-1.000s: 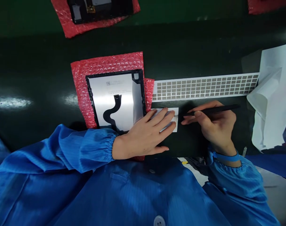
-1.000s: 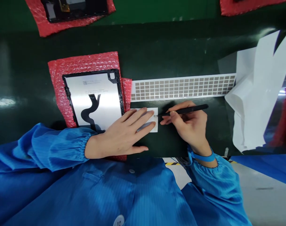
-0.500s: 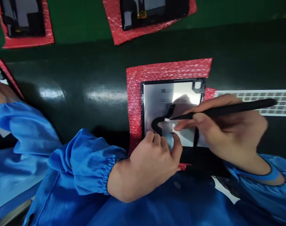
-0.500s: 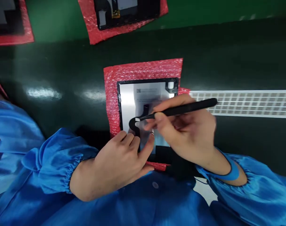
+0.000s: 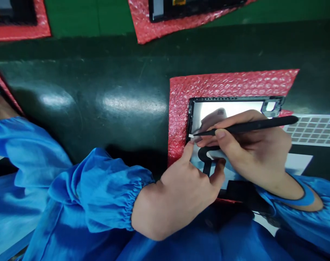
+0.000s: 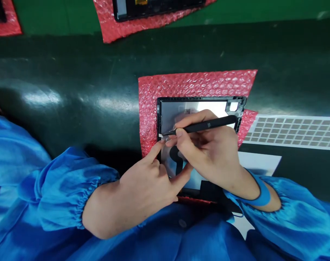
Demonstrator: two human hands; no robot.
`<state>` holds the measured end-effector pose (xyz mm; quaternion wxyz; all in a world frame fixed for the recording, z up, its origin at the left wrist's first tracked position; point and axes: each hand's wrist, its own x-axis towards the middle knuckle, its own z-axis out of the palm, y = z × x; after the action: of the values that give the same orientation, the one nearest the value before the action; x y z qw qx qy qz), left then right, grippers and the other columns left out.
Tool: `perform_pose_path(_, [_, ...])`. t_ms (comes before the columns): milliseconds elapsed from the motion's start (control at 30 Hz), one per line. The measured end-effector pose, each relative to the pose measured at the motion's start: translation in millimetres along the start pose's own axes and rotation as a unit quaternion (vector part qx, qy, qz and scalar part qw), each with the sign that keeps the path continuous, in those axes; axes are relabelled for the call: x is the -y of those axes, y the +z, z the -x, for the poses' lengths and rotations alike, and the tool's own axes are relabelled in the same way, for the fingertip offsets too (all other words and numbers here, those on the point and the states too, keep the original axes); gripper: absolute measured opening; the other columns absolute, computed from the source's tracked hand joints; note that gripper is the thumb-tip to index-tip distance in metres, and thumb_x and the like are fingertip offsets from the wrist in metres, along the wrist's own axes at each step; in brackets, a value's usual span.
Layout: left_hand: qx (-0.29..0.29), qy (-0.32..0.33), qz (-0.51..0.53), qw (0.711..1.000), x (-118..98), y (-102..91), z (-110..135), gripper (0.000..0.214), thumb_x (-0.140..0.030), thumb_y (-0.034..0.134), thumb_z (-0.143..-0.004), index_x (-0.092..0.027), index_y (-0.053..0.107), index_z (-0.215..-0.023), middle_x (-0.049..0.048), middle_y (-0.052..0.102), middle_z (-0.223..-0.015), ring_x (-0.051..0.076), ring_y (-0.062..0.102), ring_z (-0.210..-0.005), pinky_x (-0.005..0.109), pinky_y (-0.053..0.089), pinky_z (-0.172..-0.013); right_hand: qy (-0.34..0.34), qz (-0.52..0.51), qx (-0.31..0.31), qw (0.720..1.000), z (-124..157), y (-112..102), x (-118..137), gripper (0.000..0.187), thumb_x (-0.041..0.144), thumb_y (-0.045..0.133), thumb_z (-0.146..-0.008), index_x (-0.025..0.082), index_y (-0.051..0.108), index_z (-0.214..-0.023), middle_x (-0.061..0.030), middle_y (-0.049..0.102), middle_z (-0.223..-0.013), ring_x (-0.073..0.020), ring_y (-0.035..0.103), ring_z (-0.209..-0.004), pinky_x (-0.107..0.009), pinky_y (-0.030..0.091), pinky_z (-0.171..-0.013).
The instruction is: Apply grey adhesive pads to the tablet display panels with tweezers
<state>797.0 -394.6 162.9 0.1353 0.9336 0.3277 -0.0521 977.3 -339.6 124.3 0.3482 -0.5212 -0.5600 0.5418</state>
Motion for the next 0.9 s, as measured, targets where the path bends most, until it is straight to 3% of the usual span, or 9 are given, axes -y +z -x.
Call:
perform_pose_path(100, [-0.005, 0.002, -0.015, 1.000, 1.2, -2.9, -0.6, 0.054, -0.026, 0.061, -0.107, -0.005, 0.067, -0.157, 0.0213, 0.084, -0.124, 0.041, 0.079, -0.126, 0.061, 0.048, -0.123, -0.025, 0.011, 0.000, 1.000, -2.5, -0.5, 0.0, 0.011, 0.023, 0.082, -0.102, 0.034, 0.084, -0.101, -0.0016, 0.082, -0.105, -0.0193, 0.086, -0.075, -0.026, 0.075, -0.060])
perform_pose_path(200, [-0.002, 0.003, -0.023, 1.000, 2.4, -5.3, -1.1, 0.053, -0.025, 0.062, -0.107, -0.006, 0.068, -0.156, 0.0230, 0.081, -0.133, 0.043, 0.075, -0.133, 0.061, 0.048, -0.122, -0.023, 0.018, 0.004, 1.000, -3.3, -1.2, 0.3, 0.014, 0.022, 0.080, -0.103, 0.035, 0.086, -0.102, -0.0022, 0.082, -0.107, -0.0197, 0.086, -0.077, -0.025, 0.075, -0.061])
perform_pose_path(333, [0.017, 0.009, -0.005, 1.000, 2.8, -5.0, -1.6, 0.057, -0.032, 0.065, -0.107, -0.004, 0.065, -0.157, 0.0223, 0.083, -0.127, 0.040, 0.079, -0.123, 0.061, 0.046, -0.125, -0.010, 0.021, 0.002, 1.000, -1.7, -0.9, 0.2, 0.013, 0.022, 0.082, -0.102, 0.034, 0.085, -0.101, -0.0014, 0.081, -0.109, -0.0196, 0.086, -0.077, -0.027, 0.076, -0.065])
perform_pose_path(533, [0.024, -0.004, 0.008, 1.000, 4.9, -3.9, -2.8, 0.051, -0.025, 0.061, -0.107, -0.008, 0.068, -0.154, 0.0076, 0.085, -0.089, 0.028, 0.079, -0.077, 0.056, 0.043, -0.128, -0.001, 0.015, 0.006, 1.000, -2.7, -1.3, 0.5, 0.011, 0.024, 0.082, -0.102, 0.035, 0.085, -0.102, -0.0016, 0.080, -0.106, -0.0194, 0.085, -0.078, -0.026, 0.075, -0.063])
perform_pose_path(700, [0.037, 0.005, 0.015, 0.999, 14.3, -7.1, -4.6, 0.046, -0.035, 0.066, -0.109, -0.014, 0.069, -0.149, 0.0064, 0.085, -0.091, 0.027, 0.080, -0.074, 0.055, 0.038, -0.130, -0.013, 0.020, 0.027, 0.999, -6.0, -1.7, -1.0, 0.014, 0.023, 0.081, -0.103, 0.036, 0.084, -0.102, -0.0008, 0.083, -0.102, -0.0210, 0.087, -0.080, -0.027, 0.075, -0.062])
perform_pose_path(767, [0.049, 0.014, 0.028, 0.998, 17.7, -7.0, -5.9, 0.054, -0.043, 0.071, -0.107, -0.014, 0.067, -0.152, 0.0054, 0.085, -0.088, 0.027, 0.079, -0.071, 0.055, 0.038, -0.129, -0.005, 0.003, 0.029, 1.000, -6.0, 0.0, -2.8, 0.014, 0.023, 0.081, -0.103, 0.036, 0.082, -0.104, 0.0003, 0.084, -0.096, -0.0209, 0.087, -0.079, -0.026, 0.075, -0.061])
perform_pose_path(900, [0.077, 0.040, 0.039, 0.995, 23.5, -2.8, -7.7, 0.093, -0.071, 0.083, -0.094, -0.012, 0.060, -0.162, 0.0078, 0.084, -0.085, 0.031, 0.079, -0.074, 0.058, 0.042, -0.123, 0.008, -0.076, 0.015, 0.997, -3.2, -2.8, -3.2, 0.004, 0.031, 0.080, -0.105, 0.032, 0.076, -0.107, 0.0038, 0.084, -0.082, -0.0195, 0.087, -0.072, -0.027, 0.076, -0.062])
